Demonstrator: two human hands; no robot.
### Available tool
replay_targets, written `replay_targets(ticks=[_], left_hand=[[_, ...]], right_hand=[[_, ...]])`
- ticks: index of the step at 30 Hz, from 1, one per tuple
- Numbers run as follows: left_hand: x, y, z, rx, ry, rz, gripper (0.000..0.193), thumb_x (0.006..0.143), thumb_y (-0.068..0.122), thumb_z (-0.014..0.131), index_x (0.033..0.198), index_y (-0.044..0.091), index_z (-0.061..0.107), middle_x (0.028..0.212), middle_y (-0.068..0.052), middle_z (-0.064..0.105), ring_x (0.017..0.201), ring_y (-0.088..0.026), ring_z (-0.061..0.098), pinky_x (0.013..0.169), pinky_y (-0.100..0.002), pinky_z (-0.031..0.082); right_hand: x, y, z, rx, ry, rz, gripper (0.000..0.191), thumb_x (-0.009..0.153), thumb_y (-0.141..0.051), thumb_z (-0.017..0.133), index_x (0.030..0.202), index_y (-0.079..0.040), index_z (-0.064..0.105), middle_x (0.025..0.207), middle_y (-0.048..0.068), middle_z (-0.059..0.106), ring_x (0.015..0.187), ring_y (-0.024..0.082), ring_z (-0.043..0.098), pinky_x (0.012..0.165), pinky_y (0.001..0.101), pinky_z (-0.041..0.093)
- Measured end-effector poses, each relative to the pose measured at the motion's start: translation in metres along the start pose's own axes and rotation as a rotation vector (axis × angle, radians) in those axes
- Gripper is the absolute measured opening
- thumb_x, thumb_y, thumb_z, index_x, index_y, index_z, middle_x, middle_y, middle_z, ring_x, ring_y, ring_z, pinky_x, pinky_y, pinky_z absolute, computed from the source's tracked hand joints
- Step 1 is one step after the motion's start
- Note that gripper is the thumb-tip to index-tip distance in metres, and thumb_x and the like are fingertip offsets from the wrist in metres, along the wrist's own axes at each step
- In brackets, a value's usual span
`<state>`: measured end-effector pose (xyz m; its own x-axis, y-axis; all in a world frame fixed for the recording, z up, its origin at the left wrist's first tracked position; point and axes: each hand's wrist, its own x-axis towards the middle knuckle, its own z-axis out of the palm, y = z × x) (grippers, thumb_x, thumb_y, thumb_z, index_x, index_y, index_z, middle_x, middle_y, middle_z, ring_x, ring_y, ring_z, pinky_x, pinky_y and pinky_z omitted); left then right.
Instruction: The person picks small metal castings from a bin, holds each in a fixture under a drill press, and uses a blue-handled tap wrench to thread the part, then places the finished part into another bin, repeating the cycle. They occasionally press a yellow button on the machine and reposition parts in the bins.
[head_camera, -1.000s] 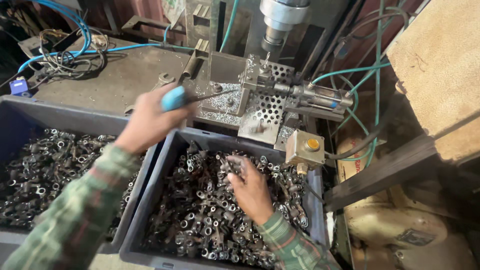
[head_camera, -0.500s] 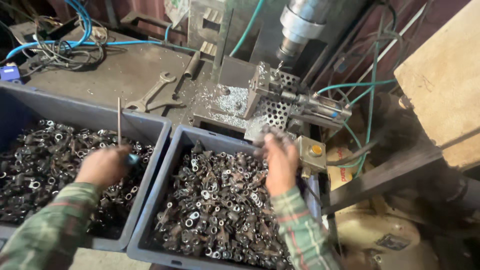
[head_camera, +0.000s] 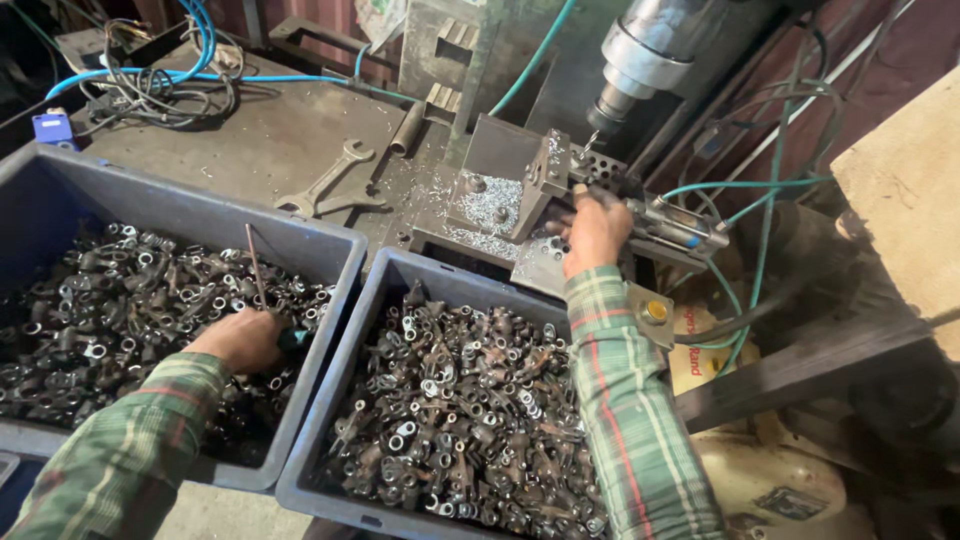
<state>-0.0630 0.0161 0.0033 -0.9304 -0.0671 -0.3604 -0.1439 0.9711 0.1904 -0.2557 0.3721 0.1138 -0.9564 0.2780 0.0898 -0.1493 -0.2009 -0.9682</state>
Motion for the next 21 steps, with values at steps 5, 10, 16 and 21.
replay_targets(ticks=[5,10,16,21], left_hand=[[-0.001,0.004,-0.002,-0.042,-0.029,0.017,0.032,0.083,0.024,0.068,0.114,0.016,0.075,0.111,-0.019,0.075,0.110,-0.035,0.073,0.098,-0.046,0.057],[0.007,-0.001,0.007,-0.030,0.029,0.067,0.033,0.085,0.017,0.061,0.115,0.014,0.075,0.109,-0.020,0.076,0.108,-0.035,0.073,0.098,-0.046,0.057],[0.016,-0.006,0.023,0.012,0.096,0.202,0.035,0.083,0.011,0.059,0.115,0.013,0.074,0.108,-0.018,0.076,0.106,-0.034,0.074,0.095,-0.044,0.059],[0.009,-0.001,0.022,-0.004,0.075,0.201,0.044,0.084,0.008,0.059,0.124,0.020,0.072,0.115,-0.016,0.075,0.110,-0.033,0.073,0.099,-0.043,0.057]], right_hand=[[-0.009,-0.029,-0.019,-0.218,-0.276,0.136,0.027,0.097,-0.022,0.062,0.117,-0.004,0.061,0.094,0.010,0.070,0.067,0.019,0.071,0.048,0.0329,0.056],[-0.065,-0.062,-0.077,-1.062,-0.262,-0.374,0.032,0.095,-0.037,0.069,0.106,-0.008,0.078,0.082,0.013,0.075,0.068,0.028,0.070,0.060,0.0393,0.052],[-0.122,-0.072,-0.134,-1.573,-0.100,-0.740,0.032,0.097,-0.035,0.067,0.103,-0.007,0.078,0.096,0.019,0.075,0.088,0.040,0.068,0.077,0.0508,0.053],[-0.142,-0.040,-0.136,-1.487,0.078,-0.782,0.042,0.095,-0.036,0.070,0.123,-0.005,0.072,0.096,0.019,0.073,0.094,0.041,0.066,0.088,0.0530,0.048]])
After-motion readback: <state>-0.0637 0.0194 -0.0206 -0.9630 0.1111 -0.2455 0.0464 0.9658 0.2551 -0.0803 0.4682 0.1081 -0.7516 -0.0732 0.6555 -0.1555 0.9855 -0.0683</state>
